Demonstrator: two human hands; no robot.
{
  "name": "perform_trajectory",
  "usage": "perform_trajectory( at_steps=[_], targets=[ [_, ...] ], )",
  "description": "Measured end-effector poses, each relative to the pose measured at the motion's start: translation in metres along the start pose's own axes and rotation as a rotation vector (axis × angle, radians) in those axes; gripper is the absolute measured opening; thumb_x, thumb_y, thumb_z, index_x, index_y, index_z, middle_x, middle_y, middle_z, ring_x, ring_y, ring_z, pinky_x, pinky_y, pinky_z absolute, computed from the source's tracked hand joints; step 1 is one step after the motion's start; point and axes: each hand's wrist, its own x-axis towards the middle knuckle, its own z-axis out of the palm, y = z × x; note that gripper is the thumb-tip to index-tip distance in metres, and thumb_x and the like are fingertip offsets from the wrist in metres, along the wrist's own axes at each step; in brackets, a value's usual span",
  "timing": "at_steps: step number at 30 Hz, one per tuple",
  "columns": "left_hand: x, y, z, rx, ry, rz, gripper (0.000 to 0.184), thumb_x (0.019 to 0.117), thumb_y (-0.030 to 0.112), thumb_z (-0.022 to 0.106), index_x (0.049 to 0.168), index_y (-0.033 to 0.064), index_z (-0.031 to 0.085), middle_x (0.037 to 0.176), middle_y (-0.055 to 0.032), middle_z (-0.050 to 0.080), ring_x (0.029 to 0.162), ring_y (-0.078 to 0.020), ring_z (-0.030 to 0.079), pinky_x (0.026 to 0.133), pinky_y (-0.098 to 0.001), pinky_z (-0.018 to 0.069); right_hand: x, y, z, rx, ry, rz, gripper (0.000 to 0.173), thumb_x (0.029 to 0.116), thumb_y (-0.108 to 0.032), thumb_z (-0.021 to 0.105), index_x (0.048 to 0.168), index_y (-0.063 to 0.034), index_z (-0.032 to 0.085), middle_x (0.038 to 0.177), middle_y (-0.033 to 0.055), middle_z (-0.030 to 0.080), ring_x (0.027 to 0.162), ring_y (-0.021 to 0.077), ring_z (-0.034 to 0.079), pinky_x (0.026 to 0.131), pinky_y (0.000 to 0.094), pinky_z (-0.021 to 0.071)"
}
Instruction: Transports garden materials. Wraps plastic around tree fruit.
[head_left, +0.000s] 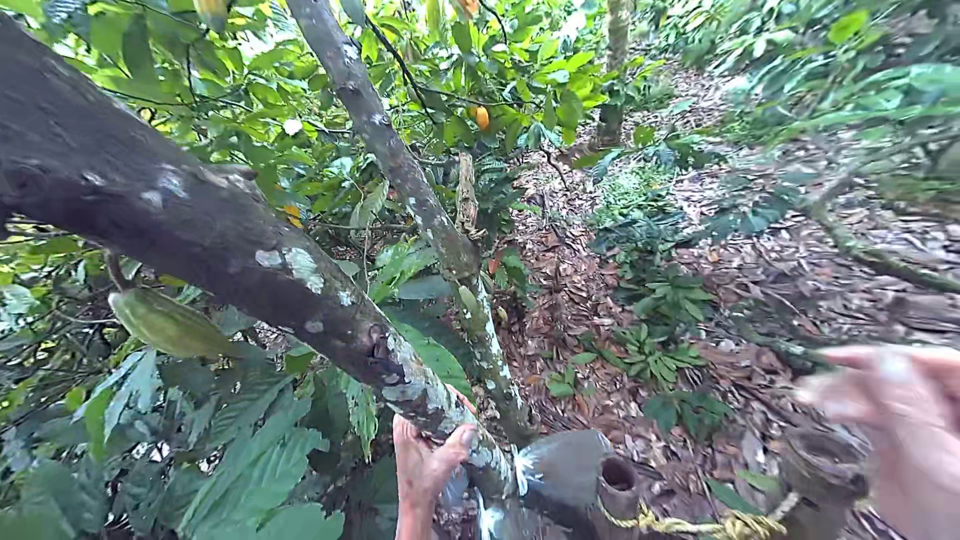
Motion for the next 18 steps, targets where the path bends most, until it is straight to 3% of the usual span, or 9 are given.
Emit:
perform_trajectory(
  at_steps=[2,5,7,10,12,14,15,16,18],
  targets=[
    [0.000,-0.001,0.001,-0.031,0.000,-0.001,0.044,0.0770,0.052,0.084,0.105,0.0204,0.070,0.092,0.0110,0.075,0.087,-0.0015,0.072,0.079,-0.0216,0.0616,0.018,-0.001,0.051,-0.047,-0.220,-0.113,0.019,0.1071,-0.026,0.054,0.109,-0.0142,0.069,0.084,-0.0083,0.070,0.070,0.0029,0.065,0.064,0.0225,0.0581],
    [-0.001,-0.002,0.001,-0.037,-0.010,0.004,0.043,0.0776,0.052,0.083,0.108,0.0247,0.069,0.095,0.0143,0.074,0.090,0.0004,0.071,0.081,-0.0202,0.0611,0.049,0.013,0.119,-0.096,-0.516,-0.130,0.023,0.1051,-0.030,0.057,0.106,-0.0127,0.072,0.084,-0.0044,0.071,0.072,0.0029,0.067,0.065,0.0206,0.0578],
    [-0.001,-0.005,0.001,-0.073,-0.019,0.004,0.045,0.0775,0.050,0.084,0.106,0.0188,0.070,0.093,0.0070,0.075,0.086,-0.0066,0.073,0.078,-0.0255,0.0628,0.068,0.033,0.154,-0.139,-0.658,-0.054,0.025,0.1050,-0.030,0.057,0.110,-0.0111,0.072,0.088,-0.0010,0.071,0.075,0.0052,0.067,0.070,0.0245,0.0583],
    [0.000,-0.005,-0.002,-0.052,-0.063,-0.002,0.052,0.0773,0.059,0.081,0.106,0.0168,0.070,0.093,0.0040,0.076,0.085,-0.0092,0.074,0.079,-0.0276,0.0631,0.080,0.057,0.192,-0.172,-0.719,0.050,0.026,0.1046,-0.029,0.056,0.113,-0.0091,0.072,0.092,0.0031,0.072,0.078,0.0087,0.068,0.076,0.0290,0.0581],
    [0.000,-0.006,-0.008,-0.073,-0.103,-0.021,0.064,0.0721,0.066,0.081,0.103,0.0116,0.071,0.092,-0.0026,0.076,0.083,-0.0155,0.074,0.077,-0.0339,0.0637,0.073,0.062,0.206,-0.124,-0.709,0.087,0.025,0.1044,-0.028,0.057,0.113,-0.0104,0.072,0.092,0.0009,0.073,0.079,0.0070,0.069,0.076,0.0264,0.0587],
    [0.001,-0.004,-0.017,-0.028,-0.074,-0.027,0.065,0.0711,0.074,0.076,0.101,0.0153,0.073,0.092,0.0038,0.075,0.084,-0.0084,0.072,0.075,-0.0299,0.0626,0.063,0.065,0.214,-0.059,-0.721,0.091,0.023,0.1038,-0.027,0.058,0.111,-0.0108,0.072,0.090,-0.0006,0.073,0.077,0.0056,0.069,0.074,0.0243,0.0594],
    [0.004,-0.003,-0.021,0.040,-0.012,-0.043,0.057,0.0757,0.074,0.071,0.099,0.0220,0.073,0.091,0.0143,0.074,0.085,0.0026,0.069,0.076,-0.0213,0.0599,0.058,0.067,0.216,-0.037,-0.728,0.093,0.022,0.1036,-0.026,0.058,0.110,-0.0105,0.072,0.090,-0.0006,0.073,0.077,0.0053,0.069,0.073,0.0236,0.0592],
    [0.008,-0.004,-0.024,0.082,0.066,-0.067,0.048,0.0849,0.065,0.068,0.099,0.0202,0.072,0.091,0.0176,0.072,0.086,0.0073,0.067,0.077,-0.0174,0.0579,0.054,0.070,0.217,-0.026,-0.728,0.104,0.022,0.1034,-0.026,0.058,0.110,-0.0103,0.072,0.090,-0.0006,0.073,0.076,0.0051,0.069,0.073,0.0234,0.0589],
    [0.026,-0.015,-0.024,0.088,0.196,-0.208,0.026,0.1001,0.025,0.055,0.105,0.0008,0.065,0.088,0.0051,0.069,0.083,0.0005,0.067,0.078,-0.0213,0.0582,0.048,0.075,0.218,-0.026,-0.720,0.141,0.022,0.1034,-0.025,0.058,0.110,-0.0103,0.072,0.089,-0.0009,0.072,0.076,0.0053,0.069,0.073,0.0236,0.0589]
  ],
)
